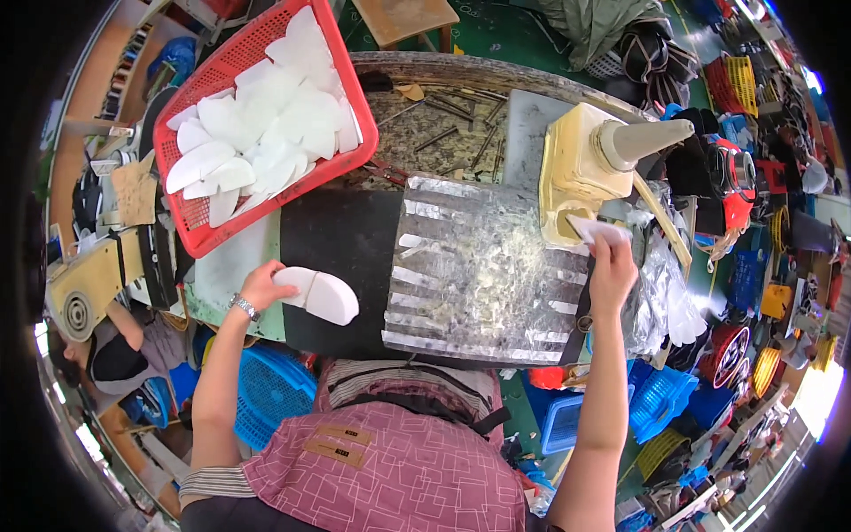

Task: Applying adhesive to shoe components using a brush and a machine on a production line.

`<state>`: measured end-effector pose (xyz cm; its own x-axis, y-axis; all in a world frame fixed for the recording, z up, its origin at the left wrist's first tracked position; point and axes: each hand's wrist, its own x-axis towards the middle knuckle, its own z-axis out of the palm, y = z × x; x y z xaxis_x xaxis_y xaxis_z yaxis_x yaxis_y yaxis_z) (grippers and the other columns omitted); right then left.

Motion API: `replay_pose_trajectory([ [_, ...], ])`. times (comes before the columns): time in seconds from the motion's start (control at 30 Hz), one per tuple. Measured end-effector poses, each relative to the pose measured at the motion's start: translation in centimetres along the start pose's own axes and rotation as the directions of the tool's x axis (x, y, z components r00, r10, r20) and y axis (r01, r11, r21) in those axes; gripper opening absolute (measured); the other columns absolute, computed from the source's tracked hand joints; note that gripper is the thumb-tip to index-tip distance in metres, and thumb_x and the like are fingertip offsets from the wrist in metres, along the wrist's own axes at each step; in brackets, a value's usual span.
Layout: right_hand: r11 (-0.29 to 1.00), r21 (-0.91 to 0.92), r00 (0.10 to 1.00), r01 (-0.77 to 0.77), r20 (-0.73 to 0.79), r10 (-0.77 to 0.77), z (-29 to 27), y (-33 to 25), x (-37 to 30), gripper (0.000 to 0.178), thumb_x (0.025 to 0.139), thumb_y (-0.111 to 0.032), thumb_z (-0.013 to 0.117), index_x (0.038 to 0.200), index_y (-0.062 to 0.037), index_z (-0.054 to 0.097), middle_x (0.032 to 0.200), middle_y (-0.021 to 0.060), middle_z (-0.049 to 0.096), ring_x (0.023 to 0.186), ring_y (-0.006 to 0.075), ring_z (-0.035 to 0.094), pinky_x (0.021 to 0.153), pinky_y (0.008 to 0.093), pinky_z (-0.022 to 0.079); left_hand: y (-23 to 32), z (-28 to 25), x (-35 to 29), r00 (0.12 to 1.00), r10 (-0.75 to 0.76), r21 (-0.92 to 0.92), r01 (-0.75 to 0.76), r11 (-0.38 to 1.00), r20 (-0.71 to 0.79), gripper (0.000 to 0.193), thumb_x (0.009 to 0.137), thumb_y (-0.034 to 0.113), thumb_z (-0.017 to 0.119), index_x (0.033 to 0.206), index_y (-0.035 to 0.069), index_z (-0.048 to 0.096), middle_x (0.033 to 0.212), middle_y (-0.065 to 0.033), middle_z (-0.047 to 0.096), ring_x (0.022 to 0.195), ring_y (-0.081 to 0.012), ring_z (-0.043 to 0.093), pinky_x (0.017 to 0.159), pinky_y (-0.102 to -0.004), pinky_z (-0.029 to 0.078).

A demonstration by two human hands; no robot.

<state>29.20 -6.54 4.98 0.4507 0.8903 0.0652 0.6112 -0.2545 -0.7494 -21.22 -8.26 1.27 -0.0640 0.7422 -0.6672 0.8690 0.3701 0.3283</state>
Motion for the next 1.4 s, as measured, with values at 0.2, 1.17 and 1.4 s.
replay_pose_trajectory([
  [0.2,0.986,-0.006,0.966,0.167,-0.198,-0.165,0.1,-4.2,-1.1,0.033,0.076,-0.004,0.052,0.108,0.0004,0.047,0.103,0.0113,0.053,0.08,0.0155,0.055,0.067,0.0268,0.044,0.4,2.1,-2.5,0.955,0.272,-0.297,-0.297,0.908,-0.122,0.04,0.054,0.019,0.074,0.082,0.005,0.05,0.081,-0.0096,0.057,0.076,-0.0176,0.056,0.067,-0.0288,0.044],
  [1.17,0.988,0.126,0.62,0.094,0.769,-0.157,-3.3,0.3,-16.0,0.006,0.07,-0.006,0.057,0.072,-0.0046,0.052,0.073,0.0074,0.05,0.067,0.0243,0.052,0.055,0.034,0.044,11.6,0.9,-0.8,0.929,0.369,-0.905,-0.189,0.381,-0.039,0.025,0.07,0.01,0.064,0.09,0.001,0.052,0.082,-0.004,0.058,0.074,-0.0103,0.055,0.067,-0.0248,0.044],
  [1.4,0.522,-0.708,0.41,0.476,0.704,0.58,-9.6,11.4,-21.2,0.03,0.068,-0.027,0.061,0.085,-0.0032,0.056,0.083,0.0123,0.055,0.075,0.0273,0.056,0.06,0.037,0.045,18.1,5.2,0.7,0.813,0.553,0.298,-0.582,0.757,0.182,0.037,0.074,0.042,0.052,0.069,0.006,0.059,0.07,-0.0146,0.059,0.062,-0.0283,0.058,0.056,-0.0365,0.045],
])
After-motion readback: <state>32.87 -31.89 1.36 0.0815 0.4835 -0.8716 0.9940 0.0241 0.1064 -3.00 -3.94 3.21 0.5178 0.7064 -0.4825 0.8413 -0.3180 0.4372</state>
